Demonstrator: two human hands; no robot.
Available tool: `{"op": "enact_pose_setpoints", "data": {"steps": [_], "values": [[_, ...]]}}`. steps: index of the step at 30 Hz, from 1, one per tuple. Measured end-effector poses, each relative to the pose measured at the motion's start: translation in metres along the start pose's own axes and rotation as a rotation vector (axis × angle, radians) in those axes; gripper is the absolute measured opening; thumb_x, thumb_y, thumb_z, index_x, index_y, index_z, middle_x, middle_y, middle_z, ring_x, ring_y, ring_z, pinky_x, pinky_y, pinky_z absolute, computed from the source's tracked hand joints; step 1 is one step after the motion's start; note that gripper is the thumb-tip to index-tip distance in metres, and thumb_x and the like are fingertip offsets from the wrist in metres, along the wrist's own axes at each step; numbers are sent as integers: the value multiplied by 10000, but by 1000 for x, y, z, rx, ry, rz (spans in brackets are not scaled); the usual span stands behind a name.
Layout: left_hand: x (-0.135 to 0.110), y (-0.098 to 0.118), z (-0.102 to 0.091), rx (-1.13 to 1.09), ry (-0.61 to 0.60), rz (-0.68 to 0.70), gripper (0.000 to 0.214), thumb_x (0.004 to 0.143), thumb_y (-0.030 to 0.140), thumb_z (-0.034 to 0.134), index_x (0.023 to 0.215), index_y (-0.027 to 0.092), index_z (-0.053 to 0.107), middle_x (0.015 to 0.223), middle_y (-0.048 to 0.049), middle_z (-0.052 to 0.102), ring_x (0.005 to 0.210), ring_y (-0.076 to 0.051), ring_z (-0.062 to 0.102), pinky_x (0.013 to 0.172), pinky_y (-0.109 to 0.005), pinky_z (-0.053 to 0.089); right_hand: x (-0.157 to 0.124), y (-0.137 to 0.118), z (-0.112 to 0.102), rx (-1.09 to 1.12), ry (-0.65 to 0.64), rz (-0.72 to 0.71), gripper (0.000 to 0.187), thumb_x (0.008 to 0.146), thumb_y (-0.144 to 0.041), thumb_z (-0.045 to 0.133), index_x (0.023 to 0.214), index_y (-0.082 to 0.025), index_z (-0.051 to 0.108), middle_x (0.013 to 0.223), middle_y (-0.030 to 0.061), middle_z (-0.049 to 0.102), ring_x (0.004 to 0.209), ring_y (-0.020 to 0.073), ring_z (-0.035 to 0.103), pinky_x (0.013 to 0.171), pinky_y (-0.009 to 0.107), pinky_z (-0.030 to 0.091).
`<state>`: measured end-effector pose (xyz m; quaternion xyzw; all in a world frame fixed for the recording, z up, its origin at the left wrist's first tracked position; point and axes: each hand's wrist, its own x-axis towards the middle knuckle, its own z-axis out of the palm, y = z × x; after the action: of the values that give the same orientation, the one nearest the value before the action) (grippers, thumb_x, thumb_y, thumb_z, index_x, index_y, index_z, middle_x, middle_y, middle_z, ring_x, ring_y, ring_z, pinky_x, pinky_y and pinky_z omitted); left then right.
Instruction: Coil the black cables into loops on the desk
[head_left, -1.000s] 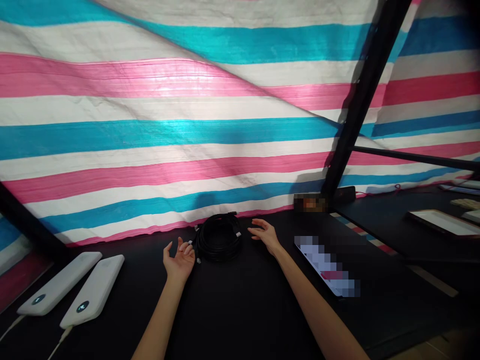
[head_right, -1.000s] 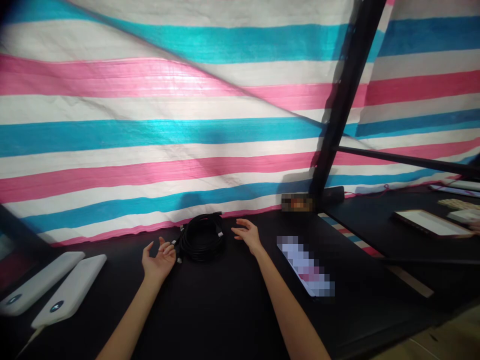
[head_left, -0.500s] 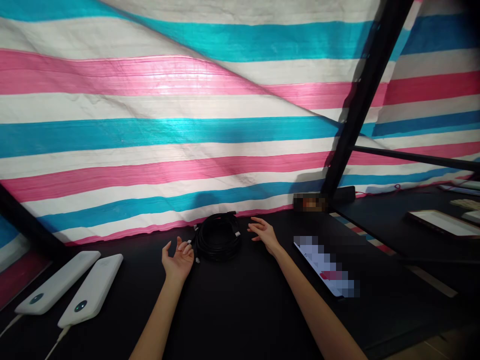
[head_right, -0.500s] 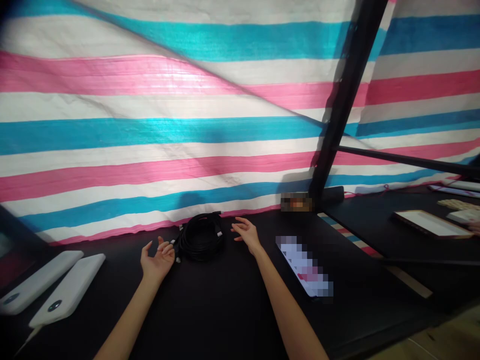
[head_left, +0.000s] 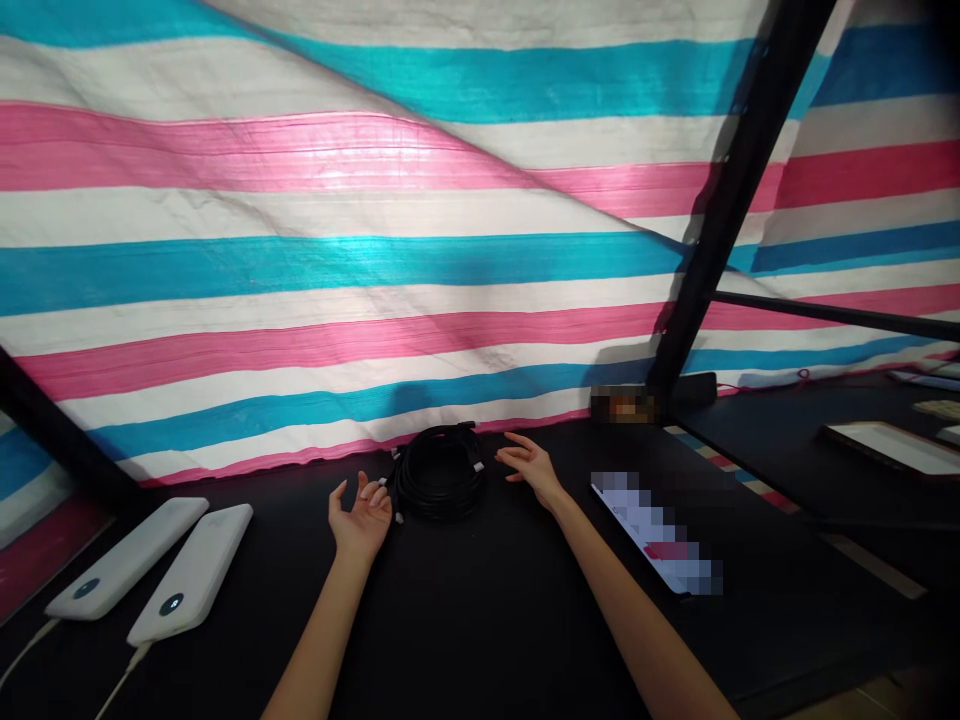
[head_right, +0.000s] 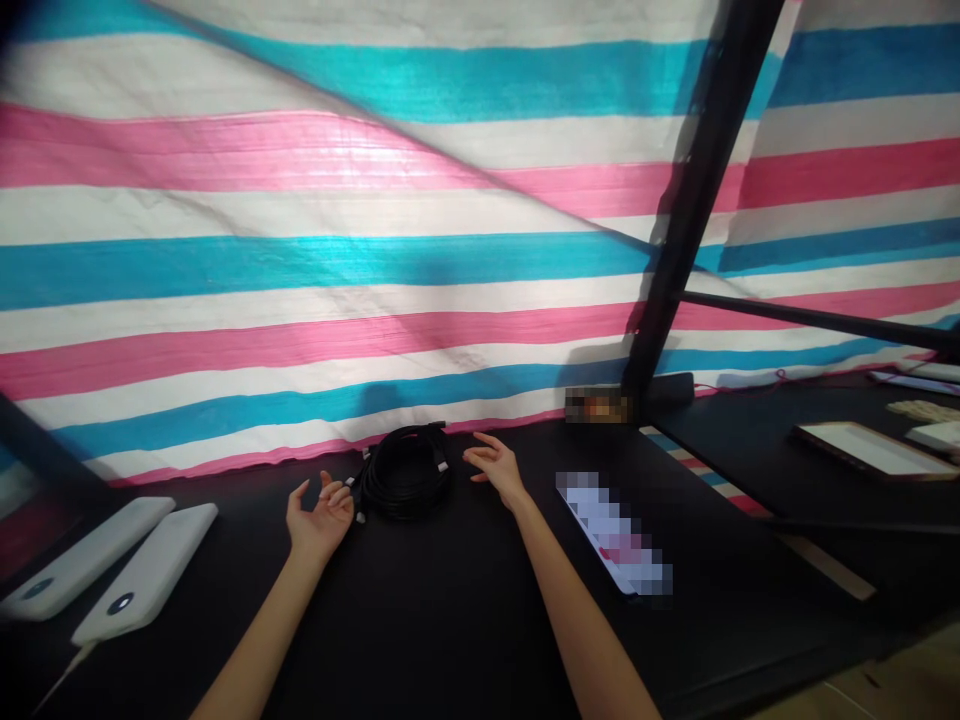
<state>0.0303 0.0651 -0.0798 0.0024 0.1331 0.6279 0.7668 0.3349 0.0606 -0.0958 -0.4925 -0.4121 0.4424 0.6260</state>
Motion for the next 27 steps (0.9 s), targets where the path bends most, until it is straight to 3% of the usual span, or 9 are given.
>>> {"op": "enact_pose_setpoints", "data": {"steps": [12, 27], "values": [[-4, -1, 1, 6, -16, -3, 174, 750, 267, 492, 803, 139, 598, 517, 36, 377, 432, -86, 345, 410, -200, 309, -3, -2, 1, -38, -29, 18, 468, 611, -267, 783, 1044, -194, 620, 773, 30, 691, 755, 201, 691, 434, 194, 542], [-1, 1, 0, 21, -24, -5, 180, 754, 282, 490, 806, 145, 593, 515, 35, 384, 429, -86, 348, 414, -197, 311, -2, -4, 2, -68, -66, 43, 350, 724, -219, 693, 1059, -169, 606, 937, 95, 721, 785, 201, 706, 436, 179, 538]]}}
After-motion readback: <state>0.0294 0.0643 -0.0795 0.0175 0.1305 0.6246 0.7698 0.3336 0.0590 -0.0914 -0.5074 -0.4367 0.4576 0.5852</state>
